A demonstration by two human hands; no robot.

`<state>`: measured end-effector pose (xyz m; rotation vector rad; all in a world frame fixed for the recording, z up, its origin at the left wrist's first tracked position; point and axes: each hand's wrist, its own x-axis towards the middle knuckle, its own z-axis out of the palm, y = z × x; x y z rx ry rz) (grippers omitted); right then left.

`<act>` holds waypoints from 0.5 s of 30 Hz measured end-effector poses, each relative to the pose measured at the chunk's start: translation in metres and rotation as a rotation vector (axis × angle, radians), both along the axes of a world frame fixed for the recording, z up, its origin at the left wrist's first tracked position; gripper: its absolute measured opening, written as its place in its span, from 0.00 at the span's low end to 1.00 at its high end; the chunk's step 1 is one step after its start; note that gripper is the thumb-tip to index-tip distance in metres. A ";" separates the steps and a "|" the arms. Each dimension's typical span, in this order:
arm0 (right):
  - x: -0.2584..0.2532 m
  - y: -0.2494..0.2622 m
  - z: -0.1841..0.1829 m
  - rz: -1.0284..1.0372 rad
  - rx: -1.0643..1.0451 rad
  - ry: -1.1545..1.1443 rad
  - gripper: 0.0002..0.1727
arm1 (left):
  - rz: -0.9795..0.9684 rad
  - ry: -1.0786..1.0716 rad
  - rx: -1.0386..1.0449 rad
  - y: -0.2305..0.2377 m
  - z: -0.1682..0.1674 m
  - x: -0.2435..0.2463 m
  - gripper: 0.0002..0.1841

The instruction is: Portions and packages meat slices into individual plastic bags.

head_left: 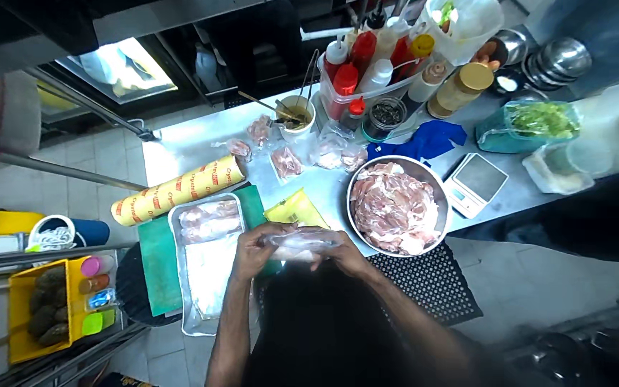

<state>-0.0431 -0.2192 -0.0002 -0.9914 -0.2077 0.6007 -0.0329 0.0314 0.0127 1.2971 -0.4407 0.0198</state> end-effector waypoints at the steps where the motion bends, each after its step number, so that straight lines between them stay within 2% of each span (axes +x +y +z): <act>1: 0.001 0.000 0.000 0.011 0.020 0.046 0.20 | -0.017 -0.027 0.032 0.004 -0.003 -0.002 0.08; 5: 0.003 -0.007 -0.001 0.050 0.148 0.257 0.21 | -0.153 -0.021 0.047 0.015 -0.010 -0.014 0.10; 8: 0.001 -0.011 -0.001 0.080 0.159 0.431 0.18 | -0.165 -0.010 0.095 0.016 -0.017 -0.025 0.30; 9: -0.001 -0.009 -0.002 0.091 0.152 0.504 0.16 | -0.129 -0.047 0.159 0.015 -0.021 -0.028 0.33; 12: -0.008 0.002 -0.006 0.135 0.156 0.711 0.13 | -0.008 -0.190 0.329 0.016 -0.029 -0.032 0.28; 15: -0.016 0.019 0.001 0.183 0.170 0.772 0.14 | 0.019 -0.125 0.218 0.025 -0.030 -0.042 0.24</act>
